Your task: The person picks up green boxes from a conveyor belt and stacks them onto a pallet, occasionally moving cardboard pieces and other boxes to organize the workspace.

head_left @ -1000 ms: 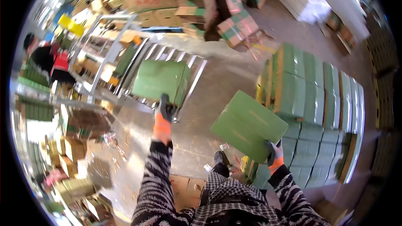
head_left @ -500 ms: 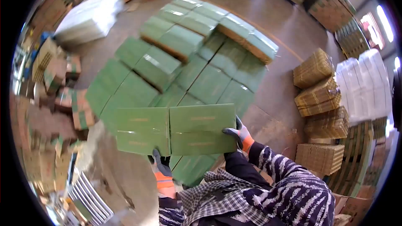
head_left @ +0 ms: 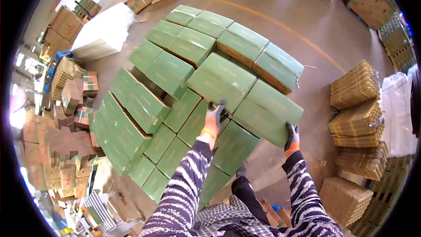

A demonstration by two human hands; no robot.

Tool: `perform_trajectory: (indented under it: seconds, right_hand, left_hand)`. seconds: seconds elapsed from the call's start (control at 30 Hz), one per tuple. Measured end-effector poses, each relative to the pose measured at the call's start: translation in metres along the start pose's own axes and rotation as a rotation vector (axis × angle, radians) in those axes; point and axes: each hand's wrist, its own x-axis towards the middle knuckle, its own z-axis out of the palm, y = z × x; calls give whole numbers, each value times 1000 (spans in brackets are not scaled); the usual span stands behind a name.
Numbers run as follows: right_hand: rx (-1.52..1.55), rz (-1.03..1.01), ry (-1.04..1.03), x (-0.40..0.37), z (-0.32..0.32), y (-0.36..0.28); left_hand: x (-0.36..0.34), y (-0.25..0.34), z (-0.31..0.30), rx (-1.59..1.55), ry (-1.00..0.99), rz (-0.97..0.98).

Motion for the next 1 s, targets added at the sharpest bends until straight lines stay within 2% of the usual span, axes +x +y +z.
perform_trajectory:
  seconds: [0.03,0.13,0.2,0.23,0.27,0.3,0.33,0.4,0.43,0.47,0.5,0.53,0.57,0.63,0.73,0.8,0.87,0.93,0.97,1.0]
  right_hand:
    - [11,-11,-2,20,2,2]
    - [48,28,-38,73,8,15]
    - [62,56,-43,109,9,39]
    - [63,77,-7,124,9,52]
    - [64,100,30,131,9,59]
    - [63,113,21,135,6,62]
    - [72,166,-18,137,3,61]
    - [84,243,-71,145,0,59]
    - [171,336,-145,140,4,49]
    - [187,346,-180,137,9,42]
    - [203,363,-214,133,13,39]
    - [106,249,-149,137,12,45]
    - [11,139,-95,149,3,55]
    - [-103,98,-53,181,-31,73]
    - [-292,-84,-25,186,-44,79]
    - [-646,-393,93,163,-46,79]
    - [-1010,-700,265,111,-34,88]
    - [-1175,-913,350,51,-10,111]
    - [-1205,-971,348,16,4,127]
    - [-1231,-984,294,-3,21,150]
  left_hand:
    - [24,0,6,-9,-26,-44]
    - [43,27,50,55,28,7]
    - [84,13,42,-26,-157,20]
    - [104,1,30,-26,-144,24]
    - [110,-2,24,25,-299,68]
    - [112,-8,19,40,-241,34]
    - [100,-3,23,53,-183,-1]
    - [91,-31,1,146,-132,58]
    - [52,-28,-2,157,-140,43]
    - [39,-53,-26,41,-166,-17]
    - [20,-82,-52,115,-203,23]
    - [-5,-104,-78,192,-233,64]
    - [-50,-107,-93,348,-193,15]
    - [-115,-148,-160,619,-157,107]
    - [-229,-135,-235,697,85,47]
    - [-277,-139,-307,705,82,75]
    - [-340,-101,-373,631,232,80]
    - [-385,-91,-460,580,626,239]
    - [-415,-63,-496,553,775,397]
    - [-439,-28,-525,653,943,354]
